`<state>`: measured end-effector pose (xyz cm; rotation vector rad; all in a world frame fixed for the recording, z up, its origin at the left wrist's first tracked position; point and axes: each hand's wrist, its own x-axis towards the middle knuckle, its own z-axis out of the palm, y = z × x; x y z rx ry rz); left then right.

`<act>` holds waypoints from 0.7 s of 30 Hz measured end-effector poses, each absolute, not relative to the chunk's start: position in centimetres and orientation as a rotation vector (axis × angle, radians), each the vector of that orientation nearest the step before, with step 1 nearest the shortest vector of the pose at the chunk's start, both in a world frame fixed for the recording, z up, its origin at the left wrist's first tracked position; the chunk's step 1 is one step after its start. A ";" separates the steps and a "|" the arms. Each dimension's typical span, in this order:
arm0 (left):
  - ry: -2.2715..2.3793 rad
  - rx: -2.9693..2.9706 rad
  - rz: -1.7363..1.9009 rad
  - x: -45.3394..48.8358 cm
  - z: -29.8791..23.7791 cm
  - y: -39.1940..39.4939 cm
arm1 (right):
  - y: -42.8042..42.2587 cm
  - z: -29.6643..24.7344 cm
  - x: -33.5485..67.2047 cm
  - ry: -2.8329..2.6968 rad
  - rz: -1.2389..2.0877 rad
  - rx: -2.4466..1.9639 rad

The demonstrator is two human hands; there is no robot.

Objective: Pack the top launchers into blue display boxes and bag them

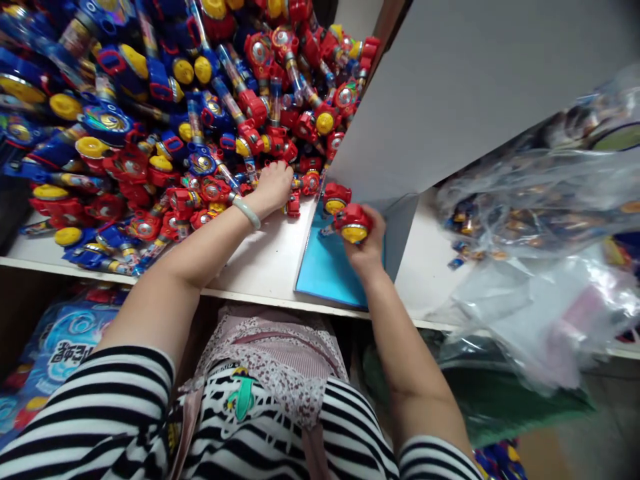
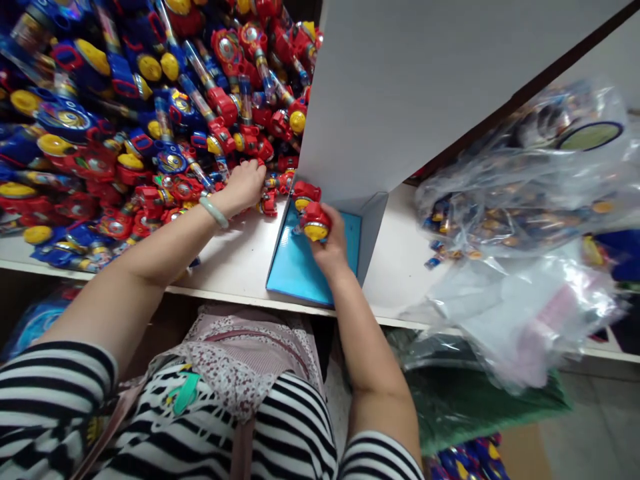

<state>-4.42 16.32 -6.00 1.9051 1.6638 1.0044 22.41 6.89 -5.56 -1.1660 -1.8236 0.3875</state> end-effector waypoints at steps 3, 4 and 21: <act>1.676 1.952 0.965 -4.1 -7.2 17.1 | 6.5 -6.4 21.7 -1.910 0.504 -1.111; 1.652 1.957 0.992 -4.0 -7.3 17.3 | 6.3 -6.5 21.6 -1.940 0.533 -1.110; 0.649 0.973 0.926 -2.6 -1.8 1.8 | 3.0 1.8 18.5 -1.841 0.746 -0.994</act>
